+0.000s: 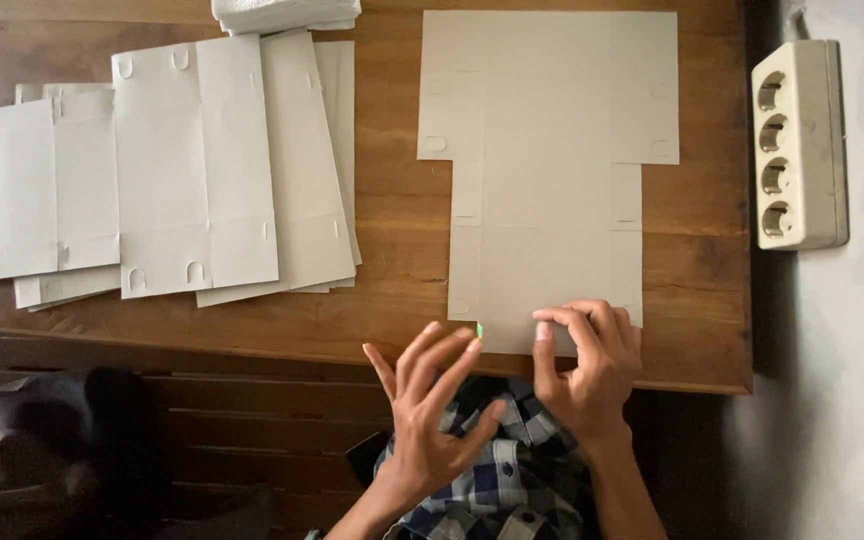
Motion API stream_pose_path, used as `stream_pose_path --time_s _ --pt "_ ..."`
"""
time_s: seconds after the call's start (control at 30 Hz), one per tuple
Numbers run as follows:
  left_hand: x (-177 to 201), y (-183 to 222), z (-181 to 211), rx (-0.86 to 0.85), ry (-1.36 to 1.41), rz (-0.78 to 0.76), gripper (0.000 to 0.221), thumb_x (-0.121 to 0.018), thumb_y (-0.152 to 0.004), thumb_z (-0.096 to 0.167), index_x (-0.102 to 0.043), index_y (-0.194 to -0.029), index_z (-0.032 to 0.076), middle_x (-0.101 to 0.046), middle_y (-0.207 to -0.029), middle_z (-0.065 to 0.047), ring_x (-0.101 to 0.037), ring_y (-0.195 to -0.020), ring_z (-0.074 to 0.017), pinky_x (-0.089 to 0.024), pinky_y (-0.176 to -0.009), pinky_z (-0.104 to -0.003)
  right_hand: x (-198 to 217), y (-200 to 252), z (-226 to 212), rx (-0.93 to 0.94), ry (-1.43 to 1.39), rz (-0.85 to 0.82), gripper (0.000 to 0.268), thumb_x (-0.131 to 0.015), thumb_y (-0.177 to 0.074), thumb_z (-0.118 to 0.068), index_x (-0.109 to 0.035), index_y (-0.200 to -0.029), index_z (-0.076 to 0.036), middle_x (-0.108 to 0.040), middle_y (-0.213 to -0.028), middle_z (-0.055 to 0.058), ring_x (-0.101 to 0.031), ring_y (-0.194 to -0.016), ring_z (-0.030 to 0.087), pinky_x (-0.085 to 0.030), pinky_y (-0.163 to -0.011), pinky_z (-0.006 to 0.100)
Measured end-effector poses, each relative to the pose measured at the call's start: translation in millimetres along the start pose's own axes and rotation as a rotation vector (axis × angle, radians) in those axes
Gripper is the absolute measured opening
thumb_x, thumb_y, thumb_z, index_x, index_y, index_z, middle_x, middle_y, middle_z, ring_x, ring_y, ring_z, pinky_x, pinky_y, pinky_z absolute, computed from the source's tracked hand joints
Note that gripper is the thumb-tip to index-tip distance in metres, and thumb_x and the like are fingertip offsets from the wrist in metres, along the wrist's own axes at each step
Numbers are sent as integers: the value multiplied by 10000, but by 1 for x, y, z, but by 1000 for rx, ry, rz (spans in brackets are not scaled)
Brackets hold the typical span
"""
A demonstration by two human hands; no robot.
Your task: The person assembles cardboard boxes by hand on a wooden table, folding the tabs and pressing down on the edges to secure them.
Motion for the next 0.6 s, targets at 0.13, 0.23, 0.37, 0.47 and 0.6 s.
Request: stream_pose_path --time_s 0.13,0.23,0.37,0.47,0.6 --pt "-6 -2 -3 -33 -27 -45 583 -783 -886 325 -595 -1398 120 -728 -1281 -26 -548 -1387 -245 97 -1207 -700 -1 0 3 -11 37 -34 149 -632 -965 -259 -719 -907 -152 -648 -917 -10 -588 -834 219 -420 -805 387" --pt "-10 -5 -7 -53 -48 -57 573 -763 -905 331 -581 -1401 111 -739 -1283 -12 -567 -1364 -239 50 -1193 -757 -1 -1 3 7 34 -45 204 -668 -928 -354 -706 -912 -154 -641 -912 -6 -587 -837 227 -413 -814 389" --pt "-6 -17 -13 -88 -68 -38 352 -718 -948 238 -663 -1278 128 -769 -1152 -1 -637 -1222 -211 -129 -1211 -604 -4 1 3 36 111 5 336 -840 -840 -466 -697 -893 -167 -628 -936 -12 -590 -853 237 -451 -834 389" --pt "-6 -25 -28 -112 -77 -35 277 -709 -954 222 -703 -1220 143 -785 -1060 8 -644 -1118 -191 -297 -1089 -448 -4 -1 4 47 122 13 354 -839 -842 -483 -691 -881 -164 -624 -932 -7 -583 -847 236 -447 -821 381" --pt "2 -43 -30 -38 -124 -80 380 -711 -941 338 -675 -1249 118 -729 -1128 -15 -624 -1055 -206 -370 -972 -379 -5 0 5 56 134 12 370 -839 -843 -510 -699 -871 -169 -611 -923 -14 -569 -842 226 -438 -807 370"
Point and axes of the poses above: each hand's wrist, its own y-axis away from the middle knuckle, its own x-axis out of the back of the hand, z = x × y, the point moved 1 cm from there along -y, towards the middle knuckle
